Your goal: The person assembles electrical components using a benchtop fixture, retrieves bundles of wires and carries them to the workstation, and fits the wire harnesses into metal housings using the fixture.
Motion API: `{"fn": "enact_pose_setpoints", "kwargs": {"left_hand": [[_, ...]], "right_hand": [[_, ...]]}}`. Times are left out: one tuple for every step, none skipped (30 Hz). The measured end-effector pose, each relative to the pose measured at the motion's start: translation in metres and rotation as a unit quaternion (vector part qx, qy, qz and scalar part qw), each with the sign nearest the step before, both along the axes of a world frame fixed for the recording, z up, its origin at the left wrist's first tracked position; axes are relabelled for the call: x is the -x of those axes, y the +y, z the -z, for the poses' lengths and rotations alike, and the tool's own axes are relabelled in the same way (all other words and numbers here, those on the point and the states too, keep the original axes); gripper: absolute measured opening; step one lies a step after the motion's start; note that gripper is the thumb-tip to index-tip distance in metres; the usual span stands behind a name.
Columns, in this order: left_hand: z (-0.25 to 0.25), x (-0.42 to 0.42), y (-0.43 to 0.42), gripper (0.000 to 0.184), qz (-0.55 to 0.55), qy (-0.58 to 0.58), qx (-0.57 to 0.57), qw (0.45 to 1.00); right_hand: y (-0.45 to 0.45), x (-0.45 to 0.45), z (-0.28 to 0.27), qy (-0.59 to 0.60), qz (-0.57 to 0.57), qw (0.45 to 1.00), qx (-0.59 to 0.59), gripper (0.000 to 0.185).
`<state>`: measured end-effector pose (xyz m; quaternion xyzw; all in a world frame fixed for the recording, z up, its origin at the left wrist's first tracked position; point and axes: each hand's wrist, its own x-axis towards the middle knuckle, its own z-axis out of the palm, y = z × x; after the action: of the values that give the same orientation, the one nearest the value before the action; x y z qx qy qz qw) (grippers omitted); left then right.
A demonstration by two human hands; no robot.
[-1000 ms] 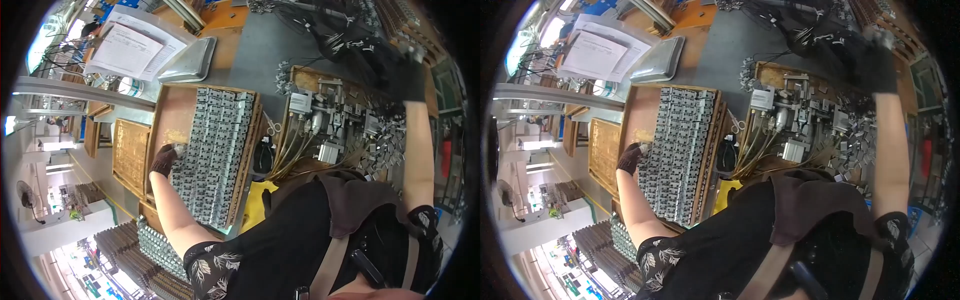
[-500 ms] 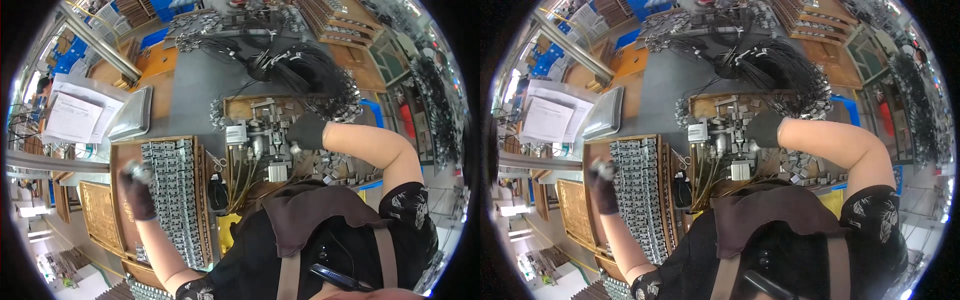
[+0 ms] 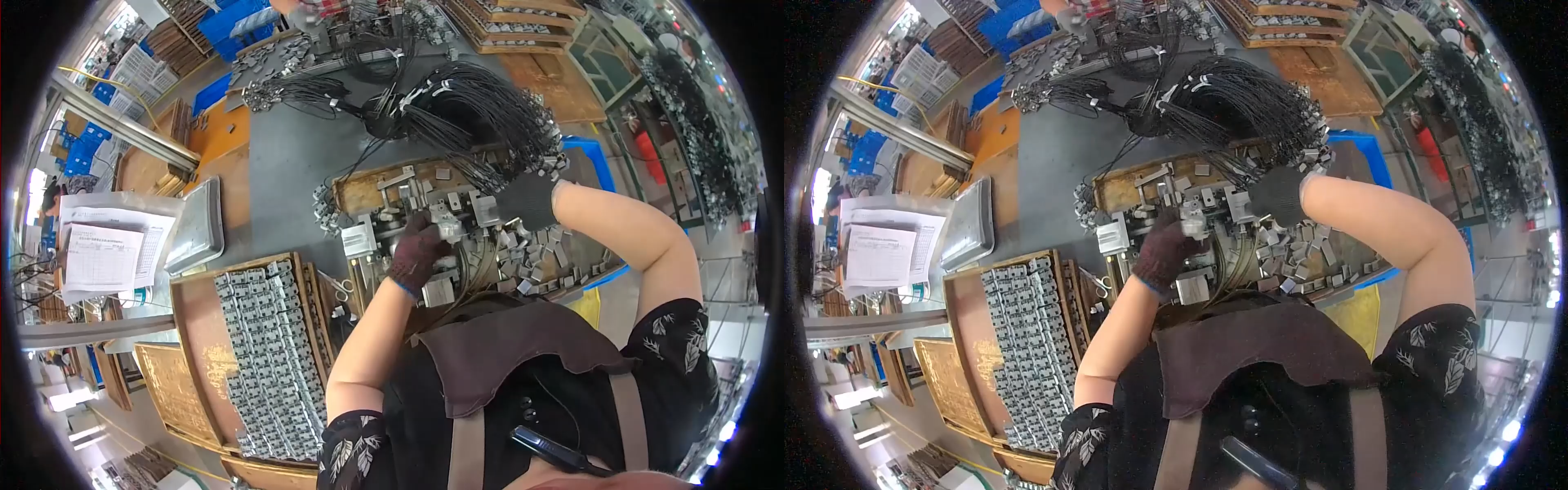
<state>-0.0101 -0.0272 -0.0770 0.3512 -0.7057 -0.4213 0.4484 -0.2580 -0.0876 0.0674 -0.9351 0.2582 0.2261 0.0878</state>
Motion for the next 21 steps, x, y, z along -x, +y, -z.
{"fn": "enact_pose_setpoints", "kwargs": {"left_hand": [[-0.007, -0.003, -0.004, 0.044, 0.066, 0.182, -0.283, 0.939], [-0.058, -0.013, -0.001, 0.041, 0.062, 0.309, -0.385, 0.868], [-0.104, -0.031, 0.000, 0.037, 0.053, 0.426, -0.475, 0.768], [-0.106, -0.055, -0.011, 0.038, 0.067, 0.360, -0.436, 0.822], [-0.123, -0.076, -0.019, 0.041, 0.034, 0.303, -0.402, 0.863], [-0.140, -0.094, -0.026, 0.043, 0.000, 0.244, -0.365, 0.899], [-0.135, -0.108, -0.034, 0.042, -0.112, 0.081, -0.306, 0.942], [-0.124, -0.117, -0.039, 0.041, -0.220, -0.084, -0.232, 0.944], [-0.109, -0.124, -0.035, 0.039, -0.325, -0.334, 0.002, 0.885], [-0.104, -0.124, -0.025, 0.040, -0.299, -0.307, 0.008, 0.903], [-0.095, -0.118, -0.019, 0.042, -0.270, -0.282, 0.014, 0.921], [-0.055, -0.112, -0.017, 0.047, -0.196, -0.099, -0.020, 0.975], [-0.057, -0.095, -0.003, 0.044, -0.175, -0.115, -0.064, 0.976], [-0.059, -0.077, 0.012, 0.041, -0.156, -0.127, -0.106, 0.974], [-0.053, -0.064, 0.018, 0.045, -0.189, -0.174, -0.005, 0.966], [-0.051, -0.055, 0.021, 0.045, -0.189, -0.169, -0.006, 0.967], [-0.052, -0.047, 0.023, 0.047, -0.184, -0.132, -0.063, 0.972], [-0.056, -0.040, 0.023, 0.049, -0.177, -0.093, -0.117, 0.973], [-0.054, -0.034, 0.024, 0.051, -0.153, -0.020, -0.204, 0.967], [-0.057, -0.029, 0.024, 0.051, -0.152, -0.017, -0.199, 0.968], [-0.060, -0.025, 0.025, 0.052, -0.156, -0.015, -0.221, 0.962]], "right_hand": [[-0.003, -0.004, 0.003, -0.007, -0.019, 0.999, -0.026, 0.019], [-0.008, -0.014, -0.001, -0.010, -0.017, 0.999, -0.031, 0.019], [-0.016, -0.031, -0.012, 0.022, -0.013, 0.998, -0.049, 0.020], [-0.021, -0.047, -0.017, 0.053, -0.011, 0.996, -0.065, 0.021], [-0.024, -0.059, -0.014, -0.026, -0.021, 0.998, -0.049, 0.020], [-0.027, -0.072, -0.013, -0.106, -0.030, 0.993, -0.030, 0.020], [-0.027, -0.093, -0.014, -0.108, -0.023, 0.994, 0.017, 0.020], [-0.024, -0.112, -0.016, -0.109, -0.018, 0.992, 0.066, 0.020], [-0.023, -0.122, -0.011, -0.111, -0.021, 0.991, 0.067, 0.020], [-0.024, -0.131, 0.000, -0.186, -0.014, 0.977, 0.106, 0.022], [-0.025, -0.137, 0.007, -0.260, -0.004, 0.955, 0.142, 0.024], [-0.025, -0.136, 0.011, -0.271, 0.005, 0.957, 0.107, 0.036], [-0.022, -0.134, 0.013, -0.270, 0.006, 0.957, 0.102, 0.036], [-0.020, -0.130, 0.012, -0.252, 0.013, 0.966, 0.056, 0.042], [-0.018, -0.127, 0.011, -0.232, 0.020, 0.972, 0.012, 0.048], [-0.016, -0.123, 0.010, -0.227, 0.021, 0.974, 0.011, 0.048], [-0.014, -0.119, 0.007, -0.212, 0.021, 0.977, -0.005, 0.052], [-0.014, -0.115, 0.004, -0.197, 0.021, 0.980, -0.019, 0.056], [-0.014, -0.110, 0.004, -0.194, 0.020, 0.981, -0.014, 0.056], [-0.015, -0.105, 0.009, -0.211, 0.012, 0.977, -0.018, 0.054], [-0.015, -0.103, 0.009, -0.231, 0.004, 0.973, -0.023, 0.053]]}}
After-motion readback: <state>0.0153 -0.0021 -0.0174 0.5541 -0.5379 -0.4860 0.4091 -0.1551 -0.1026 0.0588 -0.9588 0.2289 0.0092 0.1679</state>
